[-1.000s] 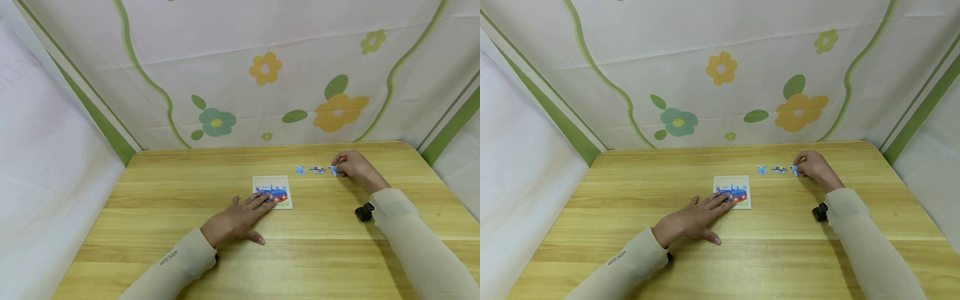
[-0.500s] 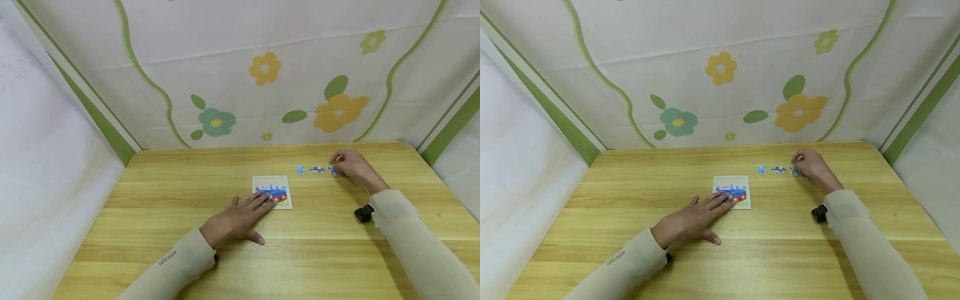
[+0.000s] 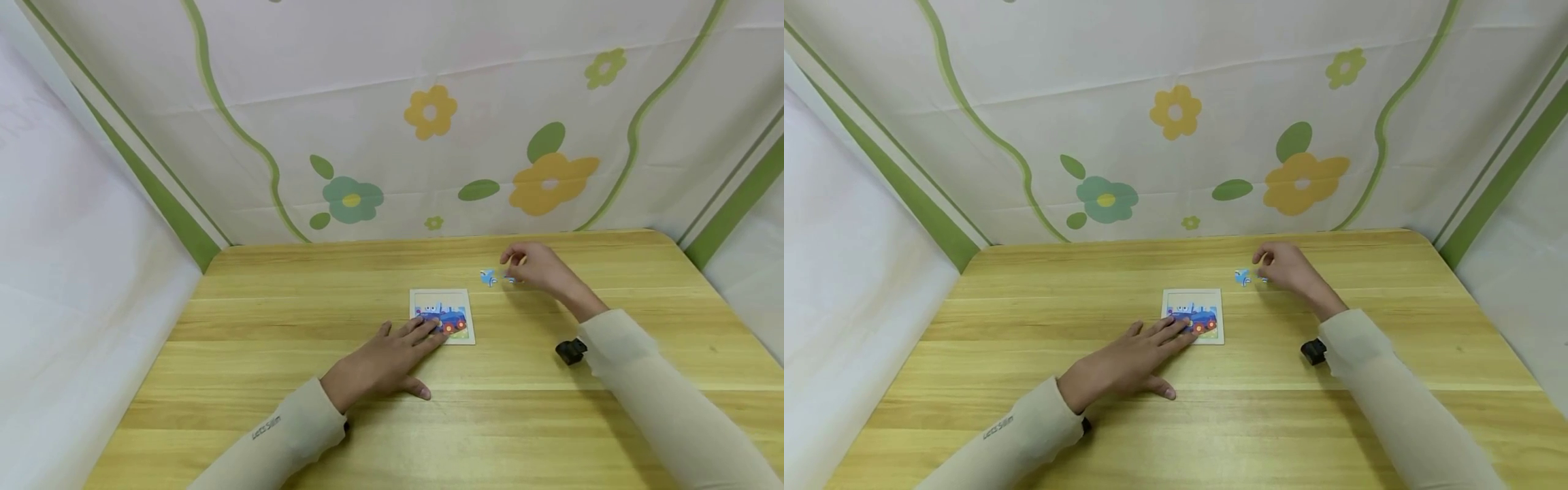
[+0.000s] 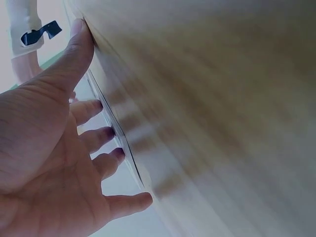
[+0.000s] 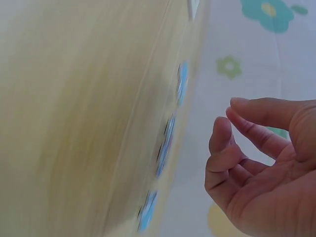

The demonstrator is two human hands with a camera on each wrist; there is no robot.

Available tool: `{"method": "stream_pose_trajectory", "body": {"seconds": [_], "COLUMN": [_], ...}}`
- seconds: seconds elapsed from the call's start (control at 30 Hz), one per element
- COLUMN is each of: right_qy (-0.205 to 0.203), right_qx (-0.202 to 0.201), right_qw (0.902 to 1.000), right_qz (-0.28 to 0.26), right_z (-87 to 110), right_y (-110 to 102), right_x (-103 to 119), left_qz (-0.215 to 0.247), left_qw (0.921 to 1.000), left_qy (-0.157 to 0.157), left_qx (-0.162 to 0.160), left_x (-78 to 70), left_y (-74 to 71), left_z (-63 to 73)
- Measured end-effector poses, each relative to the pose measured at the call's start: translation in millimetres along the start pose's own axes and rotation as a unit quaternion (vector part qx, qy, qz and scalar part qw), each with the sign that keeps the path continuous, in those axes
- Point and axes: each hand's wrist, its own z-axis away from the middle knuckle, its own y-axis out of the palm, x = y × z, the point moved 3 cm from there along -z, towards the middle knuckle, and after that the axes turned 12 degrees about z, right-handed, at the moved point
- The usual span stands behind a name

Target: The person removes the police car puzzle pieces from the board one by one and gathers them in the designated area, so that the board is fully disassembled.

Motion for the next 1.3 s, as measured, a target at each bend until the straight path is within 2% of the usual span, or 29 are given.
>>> {"method": "stream_pose_trajectory", "body": {"seconds": [0.23,0.63,0.8,1.13,1.3], "right_qy": [-0.050,-0.121,-0.135,-0.139,-0.143], "right_qx": [0.016,0.093,0.114,0.141,0.160], "right_qw": [0.9985,0.9856,0.9807,0.9760,0.9720], "right_qz": [-0.016,-0.074,-0.083,-0.092,-0.096], "right_z": [-4.7,-10.3,-12.1,-11.6,-12.1], "right_y": [20.7,59.5,72.2,81.7,86.5], "right_x": [32.3,70.7,78.7,86.2,88.8], "left_qz": [-0.021,-0.016,-0.022,-0.053,-0.048], "left_qw": [0.9997,0.9998,0.9997,0.9984,0.9987], "left_qy": [0.011,0.004,0.001,0.010,0.007], "left_qx": [-0.007,-0.008,-0.008,-0.018,-0.017], "left_x": [-1.6,-2.4,-2.3,-6.3,-8.2], "left_y": [2.3,-0.3,0.9,3.1,2.6], "left_z": [3.4,6.4,6.8,9.7,11.8]}}
